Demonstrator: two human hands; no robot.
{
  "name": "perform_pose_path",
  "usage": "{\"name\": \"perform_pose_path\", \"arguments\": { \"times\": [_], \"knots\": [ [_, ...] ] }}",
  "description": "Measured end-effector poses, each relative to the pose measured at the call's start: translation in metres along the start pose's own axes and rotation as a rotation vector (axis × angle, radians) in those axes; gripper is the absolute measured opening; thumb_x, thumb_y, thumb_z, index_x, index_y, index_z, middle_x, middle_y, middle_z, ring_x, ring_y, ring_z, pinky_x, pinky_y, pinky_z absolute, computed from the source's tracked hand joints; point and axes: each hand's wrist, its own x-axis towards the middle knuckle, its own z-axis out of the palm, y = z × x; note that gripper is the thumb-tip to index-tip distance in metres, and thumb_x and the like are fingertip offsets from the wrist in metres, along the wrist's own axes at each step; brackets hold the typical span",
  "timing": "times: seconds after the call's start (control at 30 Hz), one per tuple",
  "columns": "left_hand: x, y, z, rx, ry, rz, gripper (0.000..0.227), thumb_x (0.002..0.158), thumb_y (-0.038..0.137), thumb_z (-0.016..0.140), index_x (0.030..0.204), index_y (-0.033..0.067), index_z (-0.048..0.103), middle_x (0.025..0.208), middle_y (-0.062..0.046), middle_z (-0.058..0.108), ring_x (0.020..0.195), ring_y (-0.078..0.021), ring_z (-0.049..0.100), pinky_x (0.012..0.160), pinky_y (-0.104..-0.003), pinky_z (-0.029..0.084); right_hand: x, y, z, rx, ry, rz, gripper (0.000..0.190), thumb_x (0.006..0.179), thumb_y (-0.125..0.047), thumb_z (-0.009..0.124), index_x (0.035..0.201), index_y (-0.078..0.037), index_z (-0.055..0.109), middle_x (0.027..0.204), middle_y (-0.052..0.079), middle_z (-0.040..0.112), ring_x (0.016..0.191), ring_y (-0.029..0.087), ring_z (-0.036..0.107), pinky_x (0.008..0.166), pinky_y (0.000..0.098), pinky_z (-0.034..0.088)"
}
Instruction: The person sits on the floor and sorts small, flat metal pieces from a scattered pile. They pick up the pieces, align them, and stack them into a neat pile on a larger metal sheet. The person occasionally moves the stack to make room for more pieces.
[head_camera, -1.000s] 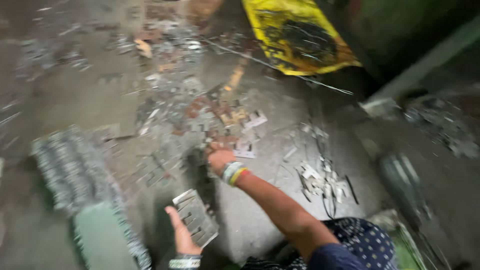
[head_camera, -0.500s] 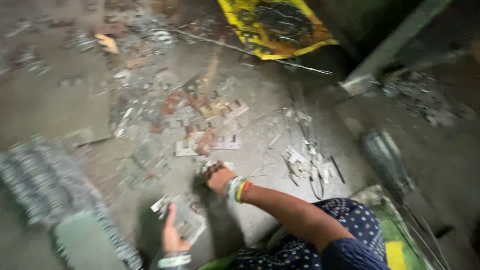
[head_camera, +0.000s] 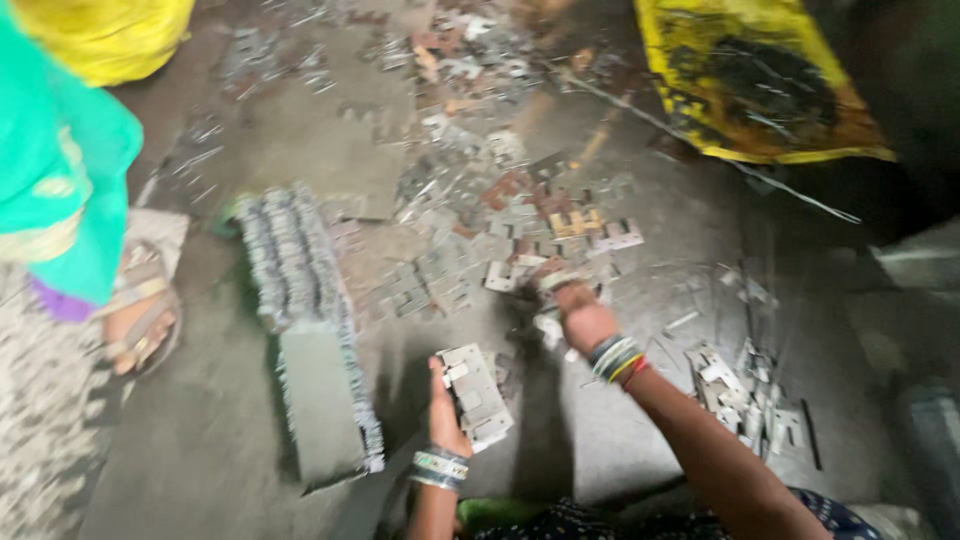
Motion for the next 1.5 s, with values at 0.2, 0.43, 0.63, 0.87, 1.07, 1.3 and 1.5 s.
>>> {"name": "perform_pose_path", "arguments": {
  "times": [0.2,0.43,0.63,0.87,1.07,1.3,1.5],
  "knots": [
    [-0.001,0.004,0.006,0.062,0.145,-0.053,0.071,0.081,0.074,0.058,0.122,0.0182,0.071,0.108,0.003,0.075,0.092,-0.0178,0.069,0.084,-0.039,0.055,0.005,0.055,0.048,-0.094,-0.198,0.258,0.036,0.091,-0.016,0.052,0.124,0.000,0.054,0.113,0.024,0.068,0.102,0.041,0.069,0.088,0.0482,0.058],
    [-0.015,0.008,0.017,0.105,0.101,-0.024,0.062,0.084,0.069,0.062,0.114,0.0160,0.072,0.096,-0.001,0.074,0.079,-0.0184,0.070,0.072,-0.037,0.059,-0.043,0.000,-0.029,-0.020,-0.336,0.362,0.028,0.088,-0.011,0.058,0.115,-0.006,0.065,0.107,0.019,0.074,0.094,0.039,0.072,0.084,0.0491,0.060],
    [-0.034,0.019,0.040,0.093,0.074,-0.032,0.061,0.082,0.067,0.057,0.112,0.0156,0.071,0.091,-0.003,0.075,0.077,-0.0199,0.072,0.067,-0.040,0.061,-0.012,-0.023,-0.077,0.970,-0.401,0.326,0.045,0.077,-0.002,0.066,0.121,-0.010,0.062,0.114,0.015,0.075,0.091,0.035,0.079,0.080,0.0449,0.067],
    [-0.016,0.011,0.020,0.074,-0.084,-0.062,0.063,0.089,0.064,0.061,0.111,0.0053,0.071,0.089,-0.010,0.074,0.074,-0.0222,0.072,0.069,-0.037,0.062,0.055,0.009,0.000,-0.093,0.034,0.012,0.055,0.068,-0.001,0.061,0.120,-0.016,0.069,0.123,0.013,0.070,0.119,0.039,0.064,0.095,0.0596,0.054],
    [-0.013,0.014,0.022,-0.008,-0.040,-0.049,0.055,0.089,0.054,0.064,0.107,0.0024,0.070,0.087,-0.013,0.075,0.075,-0.0237,0.074,0.072,-0.039,0.064,0.064,-0.011,-0.055,-0.163,-0.446,0.245,0.042,0.093,-0.007,0.052,0.126,-0.029,0.066,0.118,0.010,0.069,0.107,0.030,0.071,0.090,0.0455,0.060],
    [-0.022,0.015,0.028,-0.003,-0.084,-0.116,0.062,0.089,0.063,0.060,0.106,0.0041,0.070,0.084,-0.011,0.074,0.071,-0.0239,0.073,0.068,-0.039,0.063,0.008,-0.051,-0.101,0.063,0.087,-0.414,0.024,0.084,-0.024,0.069,0.105,-0.011,0.066,0.109,0.010,0.065,0.103,0.031,0.063,0.090,0.0473,0.052],
    [-0.014,0.009,0.019,0.125,-0.075,-0.129,0.064,0.088,0.066,0.061,0.107,0.0058,0.072,0.085,-0.010,0.075,0.070,-0.0216,0.072,0.066,-0.037,0.062,0.060,-0.027,-0.030,-0.090,-0.094,-0.266,0.051,0.079,-0.003,0.059,0.129,-0.008,0.061,0.134,0.014,0.060,0.124,0.034,0.056,0.107,0.0461,0.044]
  ]
}}
